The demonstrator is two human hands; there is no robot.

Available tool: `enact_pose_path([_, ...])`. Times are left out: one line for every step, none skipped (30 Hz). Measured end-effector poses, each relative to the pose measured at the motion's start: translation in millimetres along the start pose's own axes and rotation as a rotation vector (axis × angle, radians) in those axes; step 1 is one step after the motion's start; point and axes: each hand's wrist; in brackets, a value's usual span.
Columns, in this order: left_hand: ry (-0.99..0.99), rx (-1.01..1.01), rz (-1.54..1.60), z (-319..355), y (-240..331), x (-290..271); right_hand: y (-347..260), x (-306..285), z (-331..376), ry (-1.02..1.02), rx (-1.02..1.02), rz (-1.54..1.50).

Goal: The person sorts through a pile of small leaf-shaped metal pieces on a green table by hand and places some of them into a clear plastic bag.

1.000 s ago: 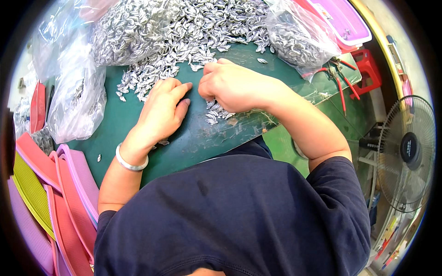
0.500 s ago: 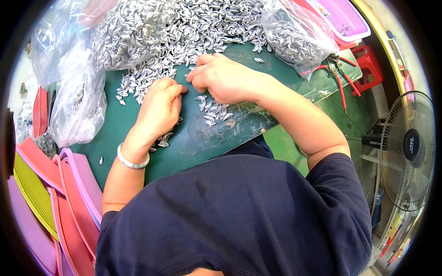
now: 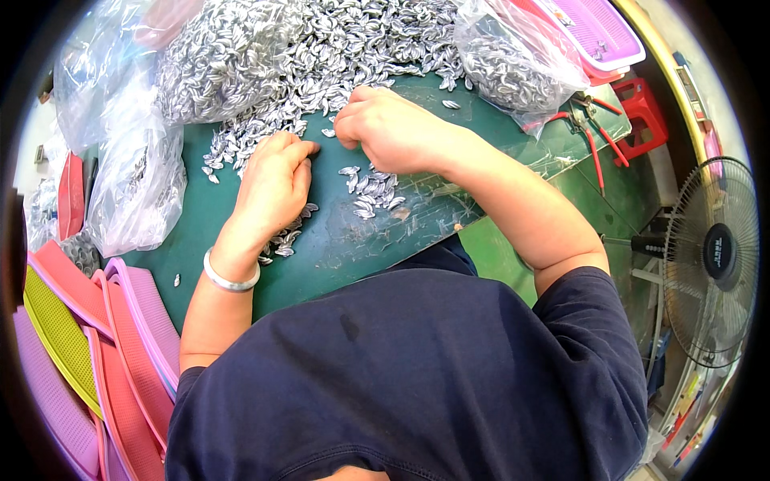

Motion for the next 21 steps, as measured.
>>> enact_pose_path([-0.002, -0.003, 0.000, 0, 0, 0, 0, 1, 0, -0.006, 0.006, 0.006])
enact_pose_path([-0.005, -0.006, 0.001, 0, 0, 0, 0, 1, 0, -0.011, 0.012, 0.012])
enact_pose_path([-0.007, -0.005, -0.001, 0, 0, 0, -1, 1, 0, -0.007, 0.006, 0.009])
enact_pose_path([-0.010, -0.006, -0.003, 0, 0, 0, -2, 2, 0, -0.003, 0.000, 0.005])
enact_pose_path([-0.013, -0.006, -0.004, 0, 0, 0, -3, 2, -1, 0.001, -0.005, 0.002])
enact_pose_path([-0.012, -0.005, -0.004, 0, -1, 0, -3, 3, -1, -0.002, -0.006, 0.005])
enact_pose_path([-0.011, -0.004, -0.004, 0, -1, 0, -3, 5, -2, -0.006, -0.007, 0.008])
enact_pose_path([-0.009, -0.003, -0.003, 1, -2, 0, -3, 6, -2, -0.009, -0.008, 0.011])
enact_pose_path([-0.009, -0.003, 0.000, 1, -2, 0, -3, 6, -2, -0.014, -0.002, 0.013])
enact_pose_path([-0.008, -0.003, 0.005, 1, -1, -1, -4, 6, -2, -0.019, 0.003, 0.016])
enact_pose_path([-0.007, -0.003, 0.010, 1, -1, -1, -4, 6, -2, -0.025, 0.009, 0.019])
enact_pose_path([0.001, -0.002, 0.006, 1, -1, -1, -5, 6, -3, -0.028, 0.004, 0.019])
enact_pose_path([0.009, -0.002, 0.002, 1, -1, -1, -5, 6, -3, -0.031, -0.001, 0.020])
enact_pose_path([0.017, -0.002, -0.003, 1, -1, -1, -5, 6, -3, -0.034, -0.006, 0.020])
enact_pose_path([0.027, -0.005, -0.002, 1, -1, -1, -3, 8, -3, -0.024, -0.030, 0.010])
enact_pose_path([0.037, -0.008, 0.000, 0, -1, -1, 0, 10, -4, -0.013, -0.053, 0.000])
enact_pose_path([0.047, -0.011, 0.002, 0, -1, -1, 1, 11, -4, -0.002, -0.076, -0.010])
enact_pose_path([0.050, -0.011, 0.000, -1, -2, 0, 0, 11, -4, -0.019, -0.073, -0.037])
enact_pose_path([0.054, -0.011, -0.003, 0, -3, 1, -1, 10, -4, -0.037, -0.071, -0.065])
enact_pose_path([0.059, -0.012, -0.006, 0, -5, 2, -2, 9, -4, -0.055, -0.069, -0.092])
enact_pose_path([0.049, -0.014, -0.005, 0, -6, 3, -2, 9, -4, -0.059, -0.068, -0.094])
Point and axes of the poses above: each hand's wrist, its own z-axis away from the middle knuckle, its own x-axis out of the palm, y = z × x, and after that the axes turned 5 degrees about x, right-handed
